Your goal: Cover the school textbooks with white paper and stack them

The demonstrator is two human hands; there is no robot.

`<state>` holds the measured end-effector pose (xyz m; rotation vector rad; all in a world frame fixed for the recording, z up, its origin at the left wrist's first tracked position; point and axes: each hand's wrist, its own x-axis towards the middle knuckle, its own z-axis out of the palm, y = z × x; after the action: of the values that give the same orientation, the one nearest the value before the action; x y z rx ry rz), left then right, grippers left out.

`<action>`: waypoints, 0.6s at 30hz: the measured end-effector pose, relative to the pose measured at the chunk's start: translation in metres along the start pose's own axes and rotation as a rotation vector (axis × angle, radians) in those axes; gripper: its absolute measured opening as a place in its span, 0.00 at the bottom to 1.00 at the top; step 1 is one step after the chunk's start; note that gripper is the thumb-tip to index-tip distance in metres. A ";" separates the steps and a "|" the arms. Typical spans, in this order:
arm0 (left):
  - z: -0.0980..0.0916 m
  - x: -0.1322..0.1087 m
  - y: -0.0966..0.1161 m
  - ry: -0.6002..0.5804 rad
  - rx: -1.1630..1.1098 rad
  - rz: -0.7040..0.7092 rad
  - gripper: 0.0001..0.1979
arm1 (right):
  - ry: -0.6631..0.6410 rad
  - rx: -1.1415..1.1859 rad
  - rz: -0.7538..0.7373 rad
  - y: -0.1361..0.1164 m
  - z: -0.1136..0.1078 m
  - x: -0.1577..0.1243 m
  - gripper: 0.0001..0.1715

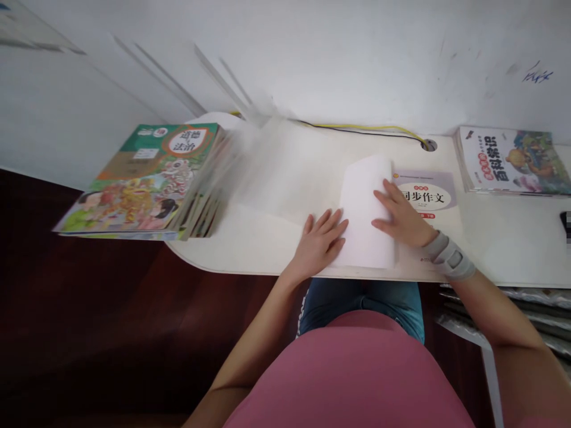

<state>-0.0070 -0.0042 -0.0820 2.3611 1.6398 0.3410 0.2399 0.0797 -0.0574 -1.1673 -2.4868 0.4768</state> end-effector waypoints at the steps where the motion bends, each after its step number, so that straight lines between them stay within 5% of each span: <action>1: 0.000 0.000 0.000 0.010 -0.002 -0.004 0.23 | -0.004 0.001 0.007 -0.004 0.004 -0.006 0.40; 7: 0.001 -0.001 0.002 0.035 0.013 -0.011 0.26 | -0.009 -0.089 0.033 -0.022 0.017 -0.006 0.39; 18: 0.004 -0.002 0.002 0.036 0.054 0.013 0.25 | -0.076 -0.268 -0.020 -0.038 0.002 -0.010 0.31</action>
<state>-0.0044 -0.0070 -0.0849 2.4196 1.6714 0.3480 0.2199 0.0487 -0.0440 -1.2409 -2.6877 0.1878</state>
